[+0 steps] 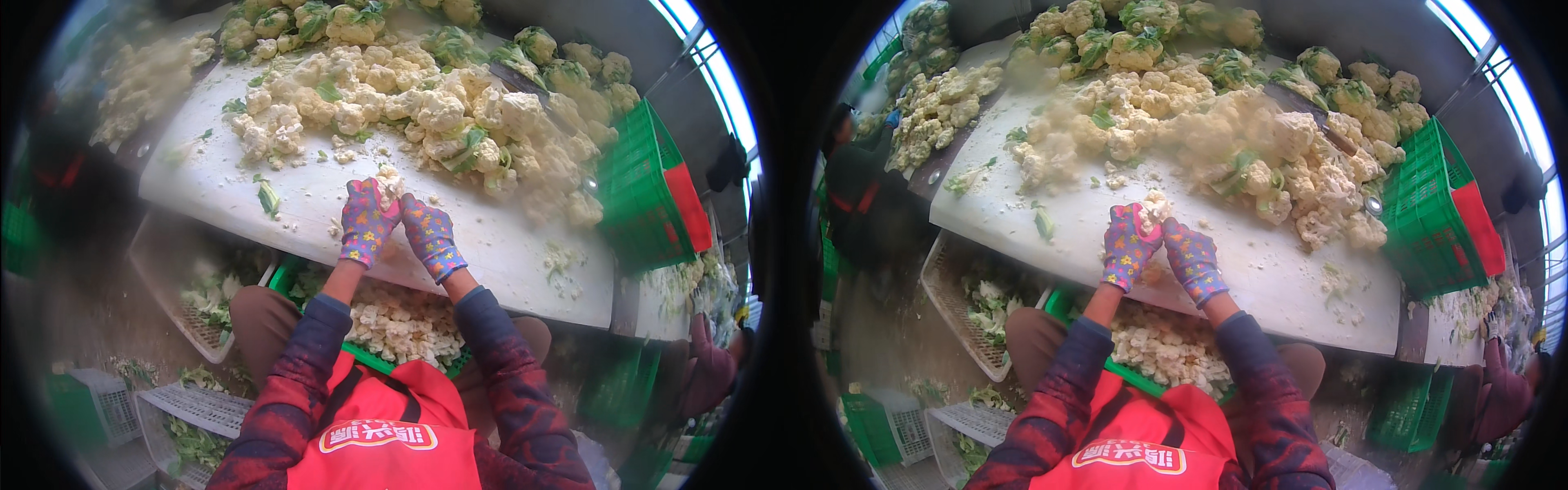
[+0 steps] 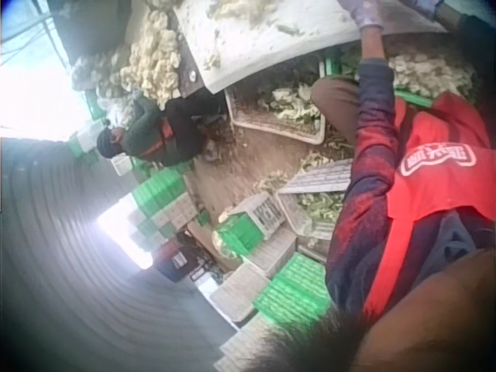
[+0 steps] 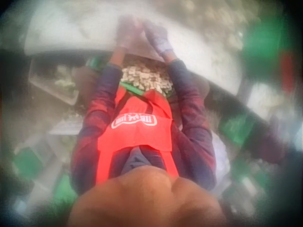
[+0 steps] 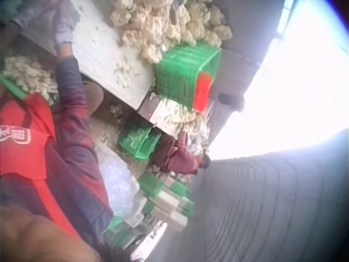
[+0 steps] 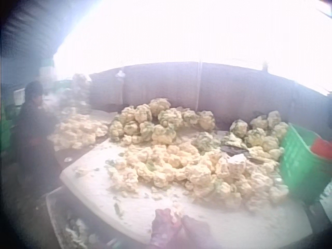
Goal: The person cuts cauliflower florets into smaller pieces using a knife on a white cutting board. The cut pieces are placed into a green basket below the board.
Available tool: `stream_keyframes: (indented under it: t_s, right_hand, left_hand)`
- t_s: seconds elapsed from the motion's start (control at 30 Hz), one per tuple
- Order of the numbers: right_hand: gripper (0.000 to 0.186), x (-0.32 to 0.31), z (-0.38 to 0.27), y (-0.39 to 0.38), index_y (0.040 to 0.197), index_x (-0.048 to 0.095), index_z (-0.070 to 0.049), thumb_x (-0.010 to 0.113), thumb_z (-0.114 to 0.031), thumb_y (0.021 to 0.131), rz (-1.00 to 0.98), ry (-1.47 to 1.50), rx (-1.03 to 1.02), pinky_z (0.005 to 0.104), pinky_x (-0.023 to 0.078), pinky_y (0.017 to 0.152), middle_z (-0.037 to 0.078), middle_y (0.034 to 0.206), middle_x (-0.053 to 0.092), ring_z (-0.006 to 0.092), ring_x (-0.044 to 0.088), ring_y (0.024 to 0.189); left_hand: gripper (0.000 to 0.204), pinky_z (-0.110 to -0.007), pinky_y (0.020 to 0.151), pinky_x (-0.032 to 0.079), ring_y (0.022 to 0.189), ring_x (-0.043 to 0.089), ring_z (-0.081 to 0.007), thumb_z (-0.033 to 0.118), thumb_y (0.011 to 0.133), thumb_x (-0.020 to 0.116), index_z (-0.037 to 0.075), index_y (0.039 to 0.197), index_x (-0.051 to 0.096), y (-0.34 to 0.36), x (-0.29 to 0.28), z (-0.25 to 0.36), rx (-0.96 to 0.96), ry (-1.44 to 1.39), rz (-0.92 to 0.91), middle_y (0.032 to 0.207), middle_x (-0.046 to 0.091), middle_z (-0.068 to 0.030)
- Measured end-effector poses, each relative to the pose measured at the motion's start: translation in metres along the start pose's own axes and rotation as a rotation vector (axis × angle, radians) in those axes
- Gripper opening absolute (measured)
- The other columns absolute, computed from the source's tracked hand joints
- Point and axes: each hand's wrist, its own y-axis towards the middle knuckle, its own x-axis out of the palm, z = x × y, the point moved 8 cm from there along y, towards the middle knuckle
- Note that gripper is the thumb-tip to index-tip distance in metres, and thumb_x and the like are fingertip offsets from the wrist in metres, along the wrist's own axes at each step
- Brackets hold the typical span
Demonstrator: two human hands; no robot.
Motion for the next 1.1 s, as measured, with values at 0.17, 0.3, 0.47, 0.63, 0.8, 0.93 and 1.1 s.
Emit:
stream_keyframes:
  t_s: [0.17, 0.3, 0.47, 0.63, 0.8, 0.93, 1.1]
  right_hand:
    - [0.010, 0.003, 0.006, 0.013, 0.101, 0.056, -0.005, 0.058, -0.008, 0.092, -0.118, 0.466, 0.151, 0.0476, 0.056, 0.064, 0.016, 0.079, 0.071, 0.0380, 0.071, 0.073]
    - [0.013, 0.004, -0.012, 0.014, 0.106, 0.057, -0.006, 0.054, -0.011, 0.094, -0.161, 0.027, -0.012, 0.0484, 0.057, 0.067, 0.018, 0.083, 0.072, 0.0384, 0.073, 0.079]
    - [0.016, 0.017, -0.003, 0.018, 0.108, 0.058, -0.006, 0.053, -0.012, 0.095, -0.159, 0.026, 0.009, 0.0513, 0.056, 0.071, 0.019, 0.091, 0.072, 0.0388, 0.072, 0.084]
    - [0.027, 0.034, 0.041, 0.015, 0.106, 0.062, -0.006, 0.056, -0.033, 0.104, -0.307, 0.902, 0.452, 0.0400, 0.049, 0.053, 0.011, 0.075, 0.068, 0.0225, 0.062, 0.058]
    - [0.037, 0.034, 0.051, -0.012, 0.108, 0.059, -0.005, 0.051, -0.041, 0.107, -0.330, 1.052, 0.727, 0.0337, 0.045, 0.049, 0.007, 0.066, 0.060, 0.0157, 0.056, 0.053]
    - [0.025, 0.030, 0.038, -0.018, 0.107, 0.060, -0.005, 0.055, -0.030, 0.105, -0.260, 0.783, 0.534, 0.0413, 0.052, 0.059, 0.014, 0.071, 0.066, 0.0276, 0.064, 0.060]
    - [0.019, 0.017, 0.025, -0.016, 0.104, 0.065, -0.008, 0.060, -0.025, 0.099, -0.196, 0.552, 0.331, 0.0448, 0.051, 0.060, 0.016, 0.076, 0.067, 0.0334, 0.065, 0.067]
  left_hand:
    - [0.056, -0.045, 0.084, 0.055, 0.103, 0.063, -0.0367, 0.042, 0.078, 0.081, 0.007, 0.116, 0.061, 0.009, 0.004, -0.013, -0.019, -0.075, -0.014, 0.115, 0.059, -0.0175]
    - [0.054, -0.044, 0.084, 0.055, 0.100, 0.063, -0.0364, 0.040, 0.078, 0.081, 0.007, 0.116, 0.061, 0.007, 0.000, -0.019, -0.033, -0.088, 0.001, 0.112, 0.060, -0.0173]
    - [0.054, -0.047, 0.083, 0.056, 0.100, 0.064, -0.0404, 0.041, 0.080, 0.080, 0.006, 0.116, 0.061, 0.006, 0.003, -0.012, -0.066, -0.161, 0.005, 0.115, 0.057, -0.0191]
    - [0.057, -0.032, 0.070, 0.056, 0.082, 0.063, -0.0166, 0.018, 0.076, 0.087, 0.004, 0.124, 0.060, 0.010, 0.001, -0.036, -0.104, -0.506, -0.005, 0.105, 0.055, -0.0064]
    - [0.060, -0.028, 0.077, 0.053, 0.093, 0.063, -0.0167, 0.010, 0.086, 0.077, 0.009, 0.140, 0.053, -0.018, 0.004, -0.071, -0.367, -1.568, -0.193, 0.096, 0.059, -0.0014]
    - [0.062, -0.031, 0.082, 0.058, 0.108, 0.066, -0.0202, 0.018, 0.093, 0.073, 0.010, 0.149, 0.047, -0.051, -0.003, -0.053, -0.466, -1.905, -0.229, 0.116, 0.063, -0.0044]
    - [0.055, -0.031, 0.083, 0.060, 0.113, 0.067, -0.0290, 0.022, 0.100, 0.066, 0.011, 0.150, 0.045, -0.063, -0.008, -0.027, -0.460, -1.850, -0.322, 0.131, 0.059, -0.0087]
